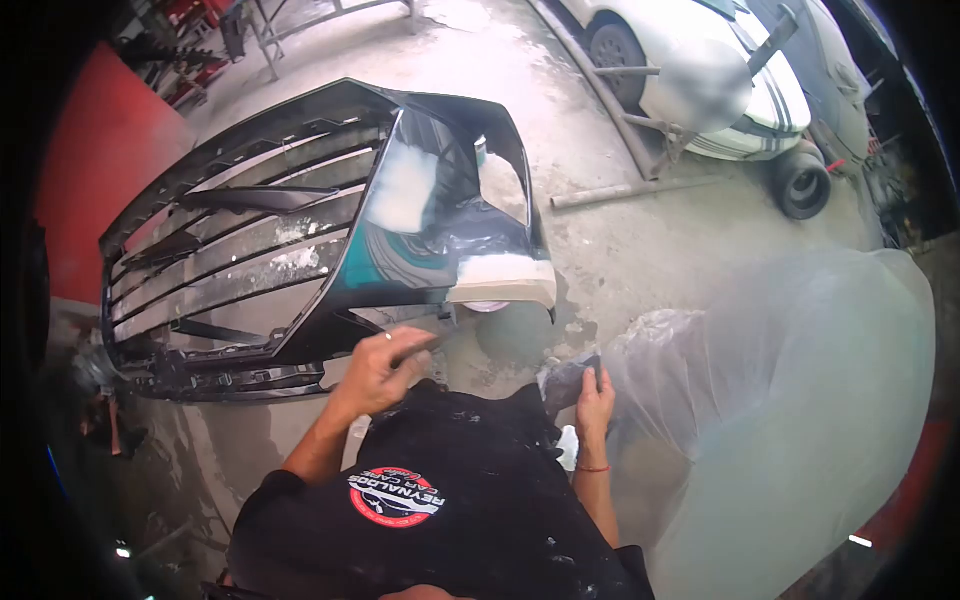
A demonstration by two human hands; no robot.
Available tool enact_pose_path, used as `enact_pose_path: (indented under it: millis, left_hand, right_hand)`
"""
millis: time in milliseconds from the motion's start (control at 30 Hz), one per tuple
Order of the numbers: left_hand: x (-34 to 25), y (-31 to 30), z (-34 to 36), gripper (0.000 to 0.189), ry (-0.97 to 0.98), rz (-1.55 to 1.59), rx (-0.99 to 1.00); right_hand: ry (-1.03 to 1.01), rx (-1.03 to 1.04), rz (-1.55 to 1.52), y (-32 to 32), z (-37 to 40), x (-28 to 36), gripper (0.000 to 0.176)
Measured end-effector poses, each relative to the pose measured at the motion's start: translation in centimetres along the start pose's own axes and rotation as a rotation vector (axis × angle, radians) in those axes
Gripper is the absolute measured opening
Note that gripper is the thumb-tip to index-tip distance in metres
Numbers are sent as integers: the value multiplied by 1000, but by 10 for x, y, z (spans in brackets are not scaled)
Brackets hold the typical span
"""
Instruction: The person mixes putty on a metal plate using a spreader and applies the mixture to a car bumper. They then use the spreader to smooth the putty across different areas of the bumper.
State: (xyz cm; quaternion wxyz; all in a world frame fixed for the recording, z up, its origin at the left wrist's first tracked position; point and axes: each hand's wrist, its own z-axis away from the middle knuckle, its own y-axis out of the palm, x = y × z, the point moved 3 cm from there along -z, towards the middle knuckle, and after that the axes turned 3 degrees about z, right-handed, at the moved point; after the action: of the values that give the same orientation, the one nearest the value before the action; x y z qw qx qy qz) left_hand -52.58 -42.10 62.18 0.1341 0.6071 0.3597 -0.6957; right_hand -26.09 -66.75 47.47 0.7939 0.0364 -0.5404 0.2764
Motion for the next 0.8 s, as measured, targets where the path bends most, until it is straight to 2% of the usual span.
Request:
enact_pose_path:
  millis: [67,100,167,200,233,267,300,367,400,467,500,567,633,700,767,800]
  left_hand:
    - [3,41,-1,25,320,-98,-125]
    - [3,63,-2,25,307,-130,-154]
    - [6,110,-9,27,103,80,-182]
    - [7,133,-14,27,91,56,-212]
    - [15,154,-22,27,-146,154,-197]
    - [22,175,-26,27,-386,251,-179]
    - [21,200,-33,27,-399,215,-191]
    - [26,243,-45,30,-412,1117,-527]
    - [25,250,-49,30,-412,1099,-536]
    - [23,276,-56,36,-466,1365,-453]
    - [24,285,-59,36,-474,1381,-453]
    - [25,300,-68,40,-475,1506,-373]
    - [13,319,-81,38,-422,1474,-357]
    - [1,329,-93,37,-458,1454,-418]
    - [-11,339,-102,36,-482,1476,-432]
    - [-18,343,-106,36,-492,1392,-475]
  right_hand:
    - [-37,96,-8,-9,-30,10,50]
    - [-44,113,-36,-20,-49,5,48]
    - [-51,218,-83,-47,-93,-4,47]
    - [-13,225,-217,-62,-114,-9,40]
    - [34,227,-356,-74,-136,-12,34]
    - [67,329,-426,-87,-152,-1,31]
    - [105,422,-507,-102,-165,13,29]
    - [144,494,-615,-126,-196,25,30]
    - [167,564,-667,-134,-202,42,30]
    - [181,606,-764,-137,-204,77,31]
    - [185,636,-848,-139,-201,94,31]
    - [13,564,-651,-139,-182,120,32]
    - [-382,527,16,-135,-148,135,35]
    - [-1178,666,460,-129,-94,158,40]
    - [-1417,822,620,-132,-75,149,48]
    - [-1431,836,625,-136,-75,147,48]
